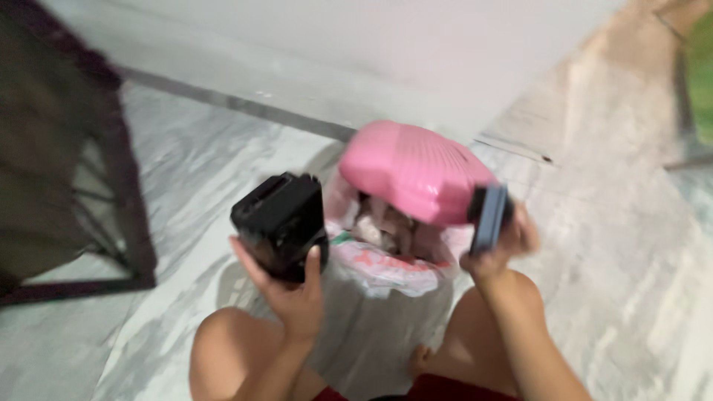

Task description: The person opens the dust canister of a red handheld vacuum cleaner, removes the dirty filter, carries it to the bathroom sink, and taps and brushes dust out of the filter over the trash bin. They then reassemble the canister, place it back on the stairs, and wash their hands at the sink.

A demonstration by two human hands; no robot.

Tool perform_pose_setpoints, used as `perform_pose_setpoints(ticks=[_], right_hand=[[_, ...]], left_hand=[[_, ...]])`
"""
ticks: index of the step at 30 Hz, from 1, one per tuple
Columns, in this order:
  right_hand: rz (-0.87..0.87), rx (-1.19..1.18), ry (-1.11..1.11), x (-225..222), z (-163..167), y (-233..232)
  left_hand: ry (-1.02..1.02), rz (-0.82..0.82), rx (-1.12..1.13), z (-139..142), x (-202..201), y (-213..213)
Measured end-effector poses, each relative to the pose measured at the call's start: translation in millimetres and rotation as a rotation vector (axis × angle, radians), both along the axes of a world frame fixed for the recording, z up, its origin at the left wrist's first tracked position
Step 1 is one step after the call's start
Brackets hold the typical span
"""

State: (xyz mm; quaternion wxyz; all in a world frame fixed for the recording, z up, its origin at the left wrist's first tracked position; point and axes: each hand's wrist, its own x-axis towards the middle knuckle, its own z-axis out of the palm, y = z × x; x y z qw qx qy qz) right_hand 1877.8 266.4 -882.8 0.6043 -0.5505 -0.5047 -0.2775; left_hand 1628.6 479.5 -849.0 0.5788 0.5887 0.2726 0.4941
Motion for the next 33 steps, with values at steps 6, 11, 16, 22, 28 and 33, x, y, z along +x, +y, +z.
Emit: perform_pose_setpoints(ticks=[6,11,16,22,28,33], right_hand=[[-0.091,-0.001,0.057,-67.0,-85.3,-15.8],[-0.099,-0.083,0.353,-99.4,-89.6,-8.0],[-0.137,-0.082,0.699,-77.8,-40.1,27.1],[0.374,-0.099,1.342,-8.7,71.9,89.2],[0.296,-0.341,1.634,-3.1,194.8,98.7],[0.412,-0.367,1.763,-10.4,241.2,20.3]], left_hand=[[-0.016,0.033,-0.096,42.3,7.2,25.8],[-0.026,-0.017,-0.191,30.2,18.5,45.3],[-0.055,-0.166,-0.348,3.7,33.7,55.5],[-0.040,-0.297,-0.507,-52.7,-1.3,61.0],[-0.162,-0.450,-0.899,-121.9,-45.5,41.1],[-0.092,-0.452,-0.666,-99.6,-51.4,4.3]])
